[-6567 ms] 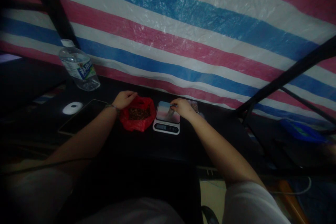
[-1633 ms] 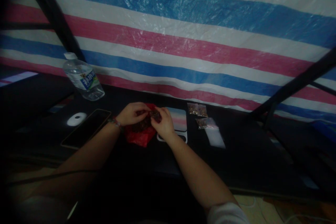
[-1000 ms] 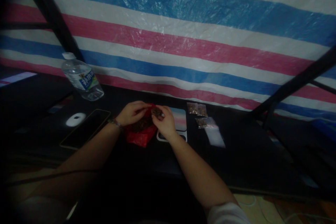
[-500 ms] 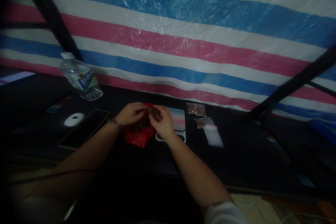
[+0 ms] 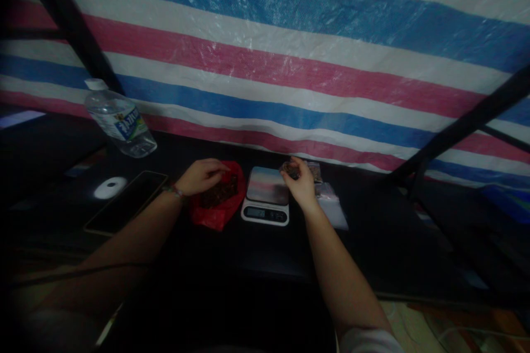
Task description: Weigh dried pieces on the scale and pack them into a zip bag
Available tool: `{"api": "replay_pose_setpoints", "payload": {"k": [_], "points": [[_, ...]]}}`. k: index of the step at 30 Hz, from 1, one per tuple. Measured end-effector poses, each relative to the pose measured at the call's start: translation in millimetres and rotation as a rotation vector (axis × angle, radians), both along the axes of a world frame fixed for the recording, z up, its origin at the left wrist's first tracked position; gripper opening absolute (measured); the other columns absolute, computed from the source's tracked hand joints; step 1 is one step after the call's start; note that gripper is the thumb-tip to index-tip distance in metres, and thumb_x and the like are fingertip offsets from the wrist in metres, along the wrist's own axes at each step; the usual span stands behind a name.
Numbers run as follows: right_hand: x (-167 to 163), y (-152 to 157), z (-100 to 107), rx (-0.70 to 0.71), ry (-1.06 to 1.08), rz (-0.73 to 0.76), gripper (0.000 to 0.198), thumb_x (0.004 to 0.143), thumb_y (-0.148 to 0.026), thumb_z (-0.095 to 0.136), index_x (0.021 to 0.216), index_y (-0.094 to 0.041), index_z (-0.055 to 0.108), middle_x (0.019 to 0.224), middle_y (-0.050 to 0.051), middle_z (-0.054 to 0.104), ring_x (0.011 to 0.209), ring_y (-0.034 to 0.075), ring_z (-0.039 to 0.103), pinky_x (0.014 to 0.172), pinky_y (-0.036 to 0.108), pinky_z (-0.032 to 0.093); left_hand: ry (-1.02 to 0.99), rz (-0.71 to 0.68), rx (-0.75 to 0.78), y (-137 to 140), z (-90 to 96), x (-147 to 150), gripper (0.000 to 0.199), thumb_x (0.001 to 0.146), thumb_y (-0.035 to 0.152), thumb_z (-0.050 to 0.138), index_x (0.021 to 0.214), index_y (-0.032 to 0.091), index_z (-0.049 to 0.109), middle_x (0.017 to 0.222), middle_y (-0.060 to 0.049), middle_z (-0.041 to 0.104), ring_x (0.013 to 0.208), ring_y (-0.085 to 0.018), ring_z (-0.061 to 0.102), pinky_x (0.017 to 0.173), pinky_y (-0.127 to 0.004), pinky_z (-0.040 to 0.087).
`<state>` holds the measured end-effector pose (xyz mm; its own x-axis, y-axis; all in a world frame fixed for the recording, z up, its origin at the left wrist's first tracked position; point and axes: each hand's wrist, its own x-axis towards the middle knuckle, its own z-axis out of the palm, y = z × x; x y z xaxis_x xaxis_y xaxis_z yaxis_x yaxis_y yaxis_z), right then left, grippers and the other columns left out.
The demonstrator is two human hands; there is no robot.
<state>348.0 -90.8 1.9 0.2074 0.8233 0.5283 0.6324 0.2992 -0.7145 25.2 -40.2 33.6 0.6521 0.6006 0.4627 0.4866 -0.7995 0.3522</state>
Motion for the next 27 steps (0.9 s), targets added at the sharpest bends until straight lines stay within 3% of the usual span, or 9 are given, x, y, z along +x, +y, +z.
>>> {"api": "replay_pose_setpoints", "payload": {"k": [3, 7, 11, 15, 21, 27], "points": [[2, -8, -2, -0.003, 0.021, -0.054, 0.055, 0.07, -0.036, 0.069, 0.121, -0.018, 0.055, 0.101, 0.008, 0.065, 0.095, 0.023, 0.062, 0.087, 0.042, 0.049, 0.0, -0.026, 0.01, -2, 0.6, 2, 0.029, 0.082, 0.021, 0.045, 0.099, 0.02, 0.068, 0.094, -0.004, 0.069, 0.089, -0.017, 0.063, 0.082, -0.03, 0.049], [-2, -14, 5, 0.036, -0.076, -0.024, 0.041, 0.072, -0.035, 0.068, 0.11, -0.021, 0.063, 0.107, 0.008, 0.065, 0.101, 0.024, 0.059, 0.088, 0.043, 0.048, 0.018, -0.061, -0.004, -6, 3.1, 6, 0.028, 0.083, 0.023, 0.046, 0.099, 0.02, 0.068, 0.093, -0.004, 0.069, 0.088, -0.017, 0.063, 0.081, -0.029, 0.049], [-7, -17, 10, 0.076, -0.106, -0.007, 0.035, 0.074, -0.034, 0.067, 0.107, -0.022, 0.064, 0.107, 0.007, 0.066, 0.101, 0.025, 0.059, 0.089, 0.044, 0.048, 0.148, -0.086, -0.09, -7, 3.1, 10, 0.022, 0.084, 0.03, 0.052, 0.092, 0.02, 0.07, 0.088, -0.004, 0.069, 0.082, -0.016, 0.063, 0.076, -0.027, 0.048], [-9, -19, 9, 0.099, -0.088, -0.011, 0.038, 0.075, -0.033, 0.068, 0.111, -0.022, 0.063, 0.108, 0.007, 0.065, 0.099, 0.024, 0.06, 0.088, 0.042, 0.049, 0.296, -0.101, -0.143, 0, -4.3, 11, 0.023, 0.08, 0.039, 0.059, 0.089, 0.021, 0.071, 0.089, -0.004, 0.069, 0.082, -0.017, 0.063, 0.075, -0.027, 0.047], [-10, -20, 6, 0.091, -0.069, -0.022, 0.049, 0.074, -0.034, 0.068, 0.12, -0.022, 0.057, 0.11, 0.007, 0.066, 0.102, 0.024, 0.06, 0.091, 0.043, 0.047, 0.301, -0.07, -0.117, 13, -12.8, 4, 0.033, 0.075, 0.041, 0.066, 0.102, 0.022, 0.069, 0.099, -0.006, 0.069, 0.093, -0.021, 0.063, 0.085, -0.032, 0.047], [-14, -18, 5, -0.026, -0.186, 0.044, 0.052, 0.074, -0.032, 0.067, 0.124, -0.022, 0.057, 0.108, 0.007, 0.068, 0.105, 0.026, 0.058, 0.093, 0.046, 0.044, 0.259, -0.098, -0.132, 17, -12.3, -2, 0.033, 0.077, 0.04, 0.064, 0.103, 0.02, 0.069, 0.1, -0.006, 0.069, 0.094, -0.02, 0.063, 0.086, -0.031, 0.048]]}}
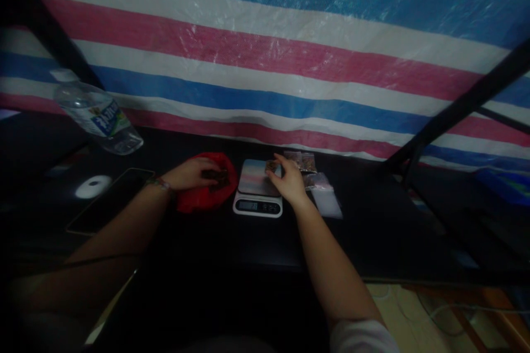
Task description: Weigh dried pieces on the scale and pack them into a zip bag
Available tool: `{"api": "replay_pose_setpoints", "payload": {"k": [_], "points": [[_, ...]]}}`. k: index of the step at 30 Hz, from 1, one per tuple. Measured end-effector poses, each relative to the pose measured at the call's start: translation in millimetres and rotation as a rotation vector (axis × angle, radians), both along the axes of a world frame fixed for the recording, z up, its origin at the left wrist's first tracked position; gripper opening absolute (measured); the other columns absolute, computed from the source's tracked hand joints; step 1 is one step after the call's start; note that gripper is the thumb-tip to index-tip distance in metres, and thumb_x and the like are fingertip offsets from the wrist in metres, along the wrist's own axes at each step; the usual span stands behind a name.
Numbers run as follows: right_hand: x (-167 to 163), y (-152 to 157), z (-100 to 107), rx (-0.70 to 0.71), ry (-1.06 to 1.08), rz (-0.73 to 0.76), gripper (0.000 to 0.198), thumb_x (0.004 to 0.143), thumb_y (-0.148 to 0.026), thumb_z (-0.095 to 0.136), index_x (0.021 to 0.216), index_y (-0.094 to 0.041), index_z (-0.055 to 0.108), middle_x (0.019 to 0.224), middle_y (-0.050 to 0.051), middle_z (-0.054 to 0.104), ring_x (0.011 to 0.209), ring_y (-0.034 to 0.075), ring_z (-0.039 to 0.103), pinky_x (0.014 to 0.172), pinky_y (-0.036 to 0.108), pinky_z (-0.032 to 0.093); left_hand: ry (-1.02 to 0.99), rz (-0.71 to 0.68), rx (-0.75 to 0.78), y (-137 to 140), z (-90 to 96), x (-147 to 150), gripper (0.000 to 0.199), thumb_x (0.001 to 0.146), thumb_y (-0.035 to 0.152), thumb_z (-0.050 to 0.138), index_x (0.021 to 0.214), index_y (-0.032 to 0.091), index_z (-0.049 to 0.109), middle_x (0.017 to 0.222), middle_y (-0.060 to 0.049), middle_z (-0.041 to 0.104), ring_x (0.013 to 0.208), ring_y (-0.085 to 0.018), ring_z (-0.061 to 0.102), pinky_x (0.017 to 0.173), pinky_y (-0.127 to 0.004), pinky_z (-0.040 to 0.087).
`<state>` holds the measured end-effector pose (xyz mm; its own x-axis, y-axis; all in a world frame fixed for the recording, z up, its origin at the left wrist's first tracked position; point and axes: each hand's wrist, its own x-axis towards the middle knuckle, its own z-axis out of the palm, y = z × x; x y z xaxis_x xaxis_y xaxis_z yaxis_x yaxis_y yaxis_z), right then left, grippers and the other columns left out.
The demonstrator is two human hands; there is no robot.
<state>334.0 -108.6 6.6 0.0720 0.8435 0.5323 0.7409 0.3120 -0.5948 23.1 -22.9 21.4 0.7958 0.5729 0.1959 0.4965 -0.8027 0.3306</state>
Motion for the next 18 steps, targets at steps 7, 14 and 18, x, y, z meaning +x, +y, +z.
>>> {"api": "replay_pose_setpoints", "payload": {"k": [7, 14, 18], "points": [[-4, 2, -10, -0.087, -0.044, 0.061, 0.054, 0.074, -0.032, 0.067, 0.126, -0.024, 0.056, 0.113, 0.006, 0.066, 0.109, 0.027, 0.056, 0.098, 0.049, 0.039, -0.076, 0.021, 0.0, 0, 0.5, -5, 0.031, 0.081, 0.043, 0.058, 0.1, 0.021, 0.07, 0.096, -0.005, 0.07, 0.089, -0.018, 0.063, 0.082, -0.03, 0.049], [30, 2, 9, 0.044, -0.108, -0.275, 0.043, 0.08, -0.04, 0.058, 0.118, -0.02, 0.061, 0.118, 0.012, 0.062, 0.115, 0.028, 0.051, 0.101, 0.048, 0.035, -0.156, 0.02, 0.02, -7, 5.4, 0, 0.03, 0.086, 0.041, 0.051, 0.096, 0.02, 0.071, 0.094, -0.005, 0.07, 0.087, -0.017, 0.064, 0.08, -0.029, 0.049], [82, -9, 19, -0.237, -0.211, -0.674, 0.049, 0.079, -0.046, 0.055, 0.118, -0.018, 0.063, 0.12, 0.018, 0.059, 0.114, 0.035, 0.051, 0.094, 0.05, 0.039, -0.19, 0.032, 0.068, -11, 7.8, 3, 0.033, 0.089, 0.041, 0.046, 0.092, 0.019, 0.071, 0.088, -0.005, 0.071, 0.082, -0.017, 0.064, 0.077, -0.028, 0.049]]}}
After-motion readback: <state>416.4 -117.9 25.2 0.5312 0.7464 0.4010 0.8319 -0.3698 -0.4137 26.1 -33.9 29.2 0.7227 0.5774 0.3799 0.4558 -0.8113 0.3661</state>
